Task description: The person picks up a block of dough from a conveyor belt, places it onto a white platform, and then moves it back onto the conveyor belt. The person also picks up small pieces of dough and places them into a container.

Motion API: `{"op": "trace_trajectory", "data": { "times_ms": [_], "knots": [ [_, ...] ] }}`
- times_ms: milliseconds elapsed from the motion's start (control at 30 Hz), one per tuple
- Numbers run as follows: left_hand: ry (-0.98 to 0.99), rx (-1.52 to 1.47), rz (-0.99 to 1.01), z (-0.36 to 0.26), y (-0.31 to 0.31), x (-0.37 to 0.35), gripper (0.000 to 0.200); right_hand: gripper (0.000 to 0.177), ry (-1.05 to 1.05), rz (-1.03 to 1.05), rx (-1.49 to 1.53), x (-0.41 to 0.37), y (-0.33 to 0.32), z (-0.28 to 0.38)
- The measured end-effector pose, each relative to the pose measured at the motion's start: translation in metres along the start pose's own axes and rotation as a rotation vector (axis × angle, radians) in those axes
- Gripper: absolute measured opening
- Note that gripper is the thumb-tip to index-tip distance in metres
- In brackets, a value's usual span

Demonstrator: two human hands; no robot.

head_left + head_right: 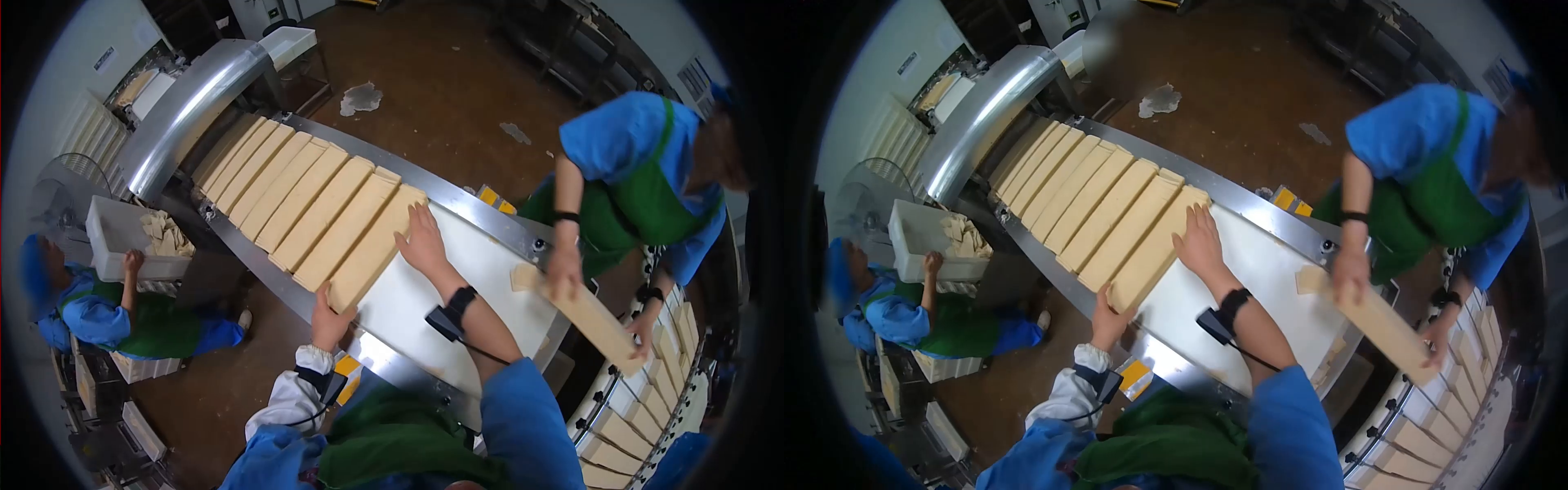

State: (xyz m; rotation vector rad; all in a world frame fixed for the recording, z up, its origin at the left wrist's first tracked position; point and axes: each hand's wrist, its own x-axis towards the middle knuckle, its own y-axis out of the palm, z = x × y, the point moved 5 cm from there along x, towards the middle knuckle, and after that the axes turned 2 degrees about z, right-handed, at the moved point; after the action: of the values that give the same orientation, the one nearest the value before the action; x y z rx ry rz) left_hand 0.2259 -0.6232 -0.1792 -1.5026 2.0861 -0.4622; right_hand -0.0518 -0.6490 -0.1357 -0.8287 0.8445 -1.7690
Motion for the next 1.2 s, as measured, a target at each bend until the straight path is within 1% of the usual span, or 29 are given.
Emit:
{"op": "trace_trajectory", "data": {
  "times_ms": [67, 100, 167, 200, 233, 333, 400, 433, 533, 600, 633, 733, 767, 833, 900, 933, 1000, 1100, 1167, 1200],
  "knots": [
    [0.019, 0.071, 0.052, -0.002, -0.004, 0.004, 0.083, 0.07, 0.049, 0.06, -0.08, 0.028, 0.028, -0.005],
    [0.092, 0.114, 0.037, -0.006, -0.007, 0.004, 0.084, 0.072, 0.089, 0.098, -0.118, 0.037, 0.039, -0.007],
    [-0.018, 0.057, 0.144, -0.013, -0.013, 0.004, 0.084, 0.075, 0.17, 0.171, -0.233, 0.039, 0.062, -0.018],
    [-0.075, 0.027, 0.199, -0.012, -0.014, 0.006, 0.084, 0.075, 0.175, 0.162, -0.242, 0.036, 0.065, -0.017],
    [-0.006, 0.012, 0.169, -0.01, -0.015, 0.007, 0.085, 0.074, 0.179, 0.151, -0.253, 0.032, 0.066, -0.015],
    [-0.069, 0.05, 0.265, -0.011, -0.019, 0.011, 0.086, 0.073, 0.194, 0.106, -0.291, 0.031, 0.066, -0.01],
    [-0.018, 0.11, 0.237, -0.008, -0.017, 0.016, 0.087, 0.071, 0.189, 0.039, -0.331, 0.036, 0.063, -0.008],
    [0.007, 0.141, 0.223, -0.01, -0.016, 0.018, 0.088, 0.07, 0.254, 0.057, -0.331, 0.045, 0.053, -0.002],
    [-0.124, 0.235, 0.322, -0.015, -0.015, 0.024, 0.091, 0.068, 0.439, 0.096, -0.348, 0.071, 0.037, 0.005],
    [-0.088, 0.271, 0.324, -0.021, -0.014, 0.027, 0.09, 0.066, 0.539, 0.095, -0.395, 0.074, 0.033, 0.005],
    [-0.068, 0.286, 0.328, -0.024, -0.013, 0.029, 0.09, 0.072, 0.575, 0.138, -0.386, 0.071, 0.03, 0.003],
    [-0.04, 0.358, 0.424, -0.042, -0.011, 0.026, 0.085, 0.074, 0.724, 0.182, -0.442, 0.035, -0.002, -0.013],
    [0.028, 0.364, 0.465, -0.045, -0.005, 0.023, 0.084, 0.078, 0.771, 0.189, -0.426, 0.013, -0.016, -0.026],
    [0.168, 0.372, 0.548, -0.051, 0.009, 0.014, 0.081, 0.077, 0.836, 0.097, -0.452, -0.044, -0.046, -0.055],
    [0.296, 0.363, 0.625, -0.057, 0.026, 0.003, 0.08, 0.085, 0.955, 0.102, -0.335, -0.114, -0.075, -0.084],
    [0.364, 0.359, 0.666, -0.061, 0.036, -0.003, 0.079, 0.088, 1.03, 0.093, -0.151, -0.147, -0.087, -0.09],
    [0.373, 0.418, 0.691, -0.067, 0.046, -0.01, 0.079, 0.096, 1.168, 0.043, 0.232, -0.208, -0.105, -0.089],
    [0.359, 0.545, 0.663, -0.078, 0.052, -0.01, 0.077, 0.104, 0.852, 0.009, 0.144, -0.246, -0.108, -0.068],
    [0.462, 0.512, 0.629, -0.075, 0.062, -0.007, 0.073, 0.097, 0.751, 0.301, -0.209, -0.245, -0.099, -0.05],
    [0.52, 0.487, 0.62, -0.074, 0.067, -0.007, 0.071, 0.088, 0.722, 0.186, -0.245, -0.249, -0.086, -0.051]
  ]
}}
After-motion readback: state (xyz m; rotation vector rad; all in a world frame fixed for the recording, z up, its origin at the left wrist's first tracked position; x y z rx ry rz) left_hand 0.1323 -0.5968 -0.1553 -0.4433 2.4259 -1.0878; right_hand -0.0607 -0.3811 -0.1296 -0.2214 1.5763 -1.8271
